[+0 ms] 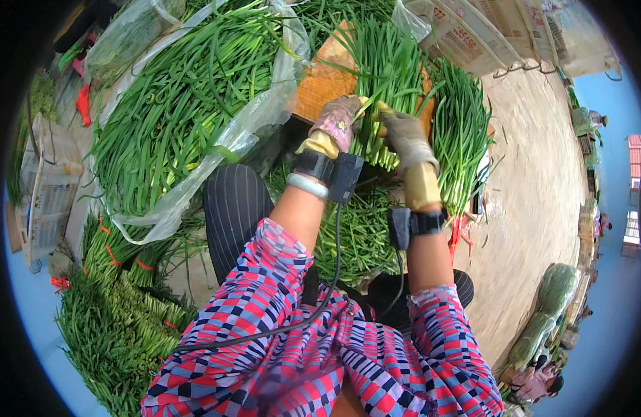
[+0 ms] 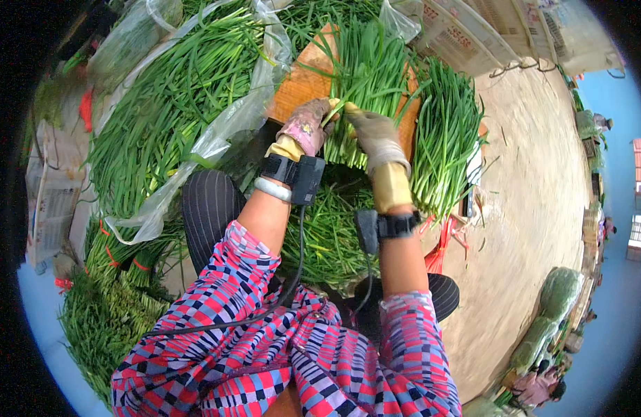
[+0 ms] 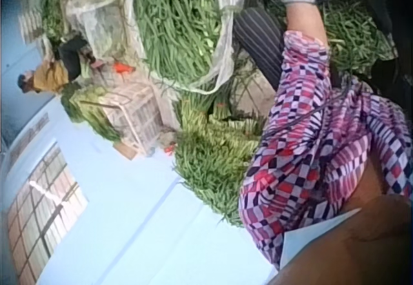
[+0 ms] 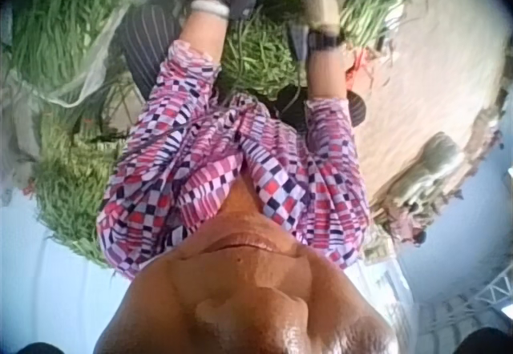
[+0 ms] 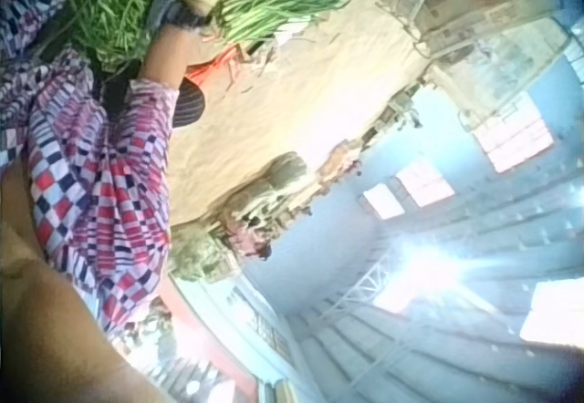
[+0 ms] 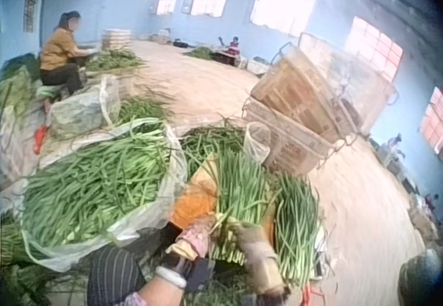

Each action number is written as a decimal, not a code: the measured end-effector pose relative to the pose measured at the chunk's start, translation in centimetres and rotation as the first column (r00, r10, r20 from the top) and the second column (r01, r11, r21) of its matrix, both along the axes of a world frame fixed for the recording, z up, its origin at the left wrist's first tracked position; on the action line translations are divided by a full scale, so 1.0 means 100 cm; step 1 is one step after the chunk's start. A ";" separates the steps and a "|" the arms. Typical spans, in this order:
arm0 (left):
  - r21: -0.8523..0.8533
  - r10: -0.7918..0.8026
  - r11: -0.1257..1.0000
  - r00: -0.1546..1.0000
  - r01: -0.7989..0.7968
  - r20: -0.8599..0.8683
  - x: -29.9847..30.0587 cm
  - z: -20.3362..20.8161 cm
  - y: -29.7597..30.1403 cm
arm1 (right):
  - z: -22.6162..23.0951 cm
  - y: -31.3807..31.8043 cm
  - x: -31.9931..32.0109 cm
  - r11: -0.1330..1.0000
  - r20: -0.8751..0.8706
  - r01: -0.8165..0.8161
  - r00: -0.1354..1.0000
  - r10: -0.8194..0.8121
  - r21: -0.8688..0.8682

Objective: Sorting, trimming, and bunching green onions with a knife and plastic ties.

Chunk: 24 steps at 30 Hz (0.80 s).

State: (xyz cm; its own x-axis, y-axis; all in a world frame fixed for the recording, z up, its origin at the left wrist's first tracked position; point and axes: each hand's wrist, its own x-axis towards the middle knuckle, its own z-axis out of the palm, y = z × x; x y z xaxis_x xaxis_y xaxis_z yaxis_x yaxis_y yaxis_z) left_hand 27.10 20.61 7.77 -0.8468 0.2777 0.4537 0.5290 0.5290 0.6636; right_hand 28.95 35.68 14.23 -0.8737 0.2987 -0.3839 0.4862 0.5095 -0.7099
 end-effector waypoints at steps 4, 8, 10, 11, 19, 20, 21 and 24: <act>0.053 -0.031 0.998 0.972 0.019 0.234 0.015 0.022 -0.004 | -0.003 -0.024 -0.011 0.776 0.077 0.139 0.990 -0.117 -0.615; 0.572 -0.125 0.657 0.677 -0.491 0.725 0.019 0.048 0.005 | 0.013 -0.019 -0.021 0.746 0.073 0.287 0.949 -0.307 -0.601; 0.718 -0.016 0.592 0.885 -0.367 0.466 0.024 0.026 -0.004 | 0.022 -0.014 -0.028 0.639 0.033 0.263 0.937 -0.349 -0.723; 0.794 -0.259 0.306 0.756 -0.526 0.601 0.027 0.033 -0.003 | 0.028 -0.005 -0.030 0.591 0.039 0.258 0.933 -0.357 -0.764; 0.300 0.138 0.700 0.535 -0.648 0.833 0.169 -0.110 0.020 | 0.017 0.044 -0.029 0.897 0.032 0.303 0.950 -0.309 -0.323; 0.254 0.105 0.724 0.467 -0.641 0.878 0.184 -0.119 0.026 | -0.004 0.068 -0.035 0.982 0.092 0.174 0.979 -0.180 0.069; 0.196 0.103 0.744 0.400 -0.639 0.911 0.195 -0.131 0.021 | -0.002 0.051 -0.023 0.972 0.156 0.033 0.985 -0.070 0.232; 0.111 0.074 0.829 0.305 -0.548 0.950 0.211 -0.146 0.023 | -0.025 0.056 -0.013 0.678 0.361 -0.575 0.817 0.449 0.459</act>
State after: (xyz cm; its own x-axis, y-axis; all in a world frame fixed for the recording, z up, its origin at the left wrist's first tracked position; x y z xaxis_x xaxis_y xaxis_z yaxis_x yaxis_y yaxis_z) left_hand 48.17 22.92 -6.88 -0.7637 -0.0838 -0.6401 -0.6456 0.1103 0.7557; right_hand 27.60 41.29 11.77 -0.8710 0.0337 -0.4902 0.1319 0.9771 -0.1672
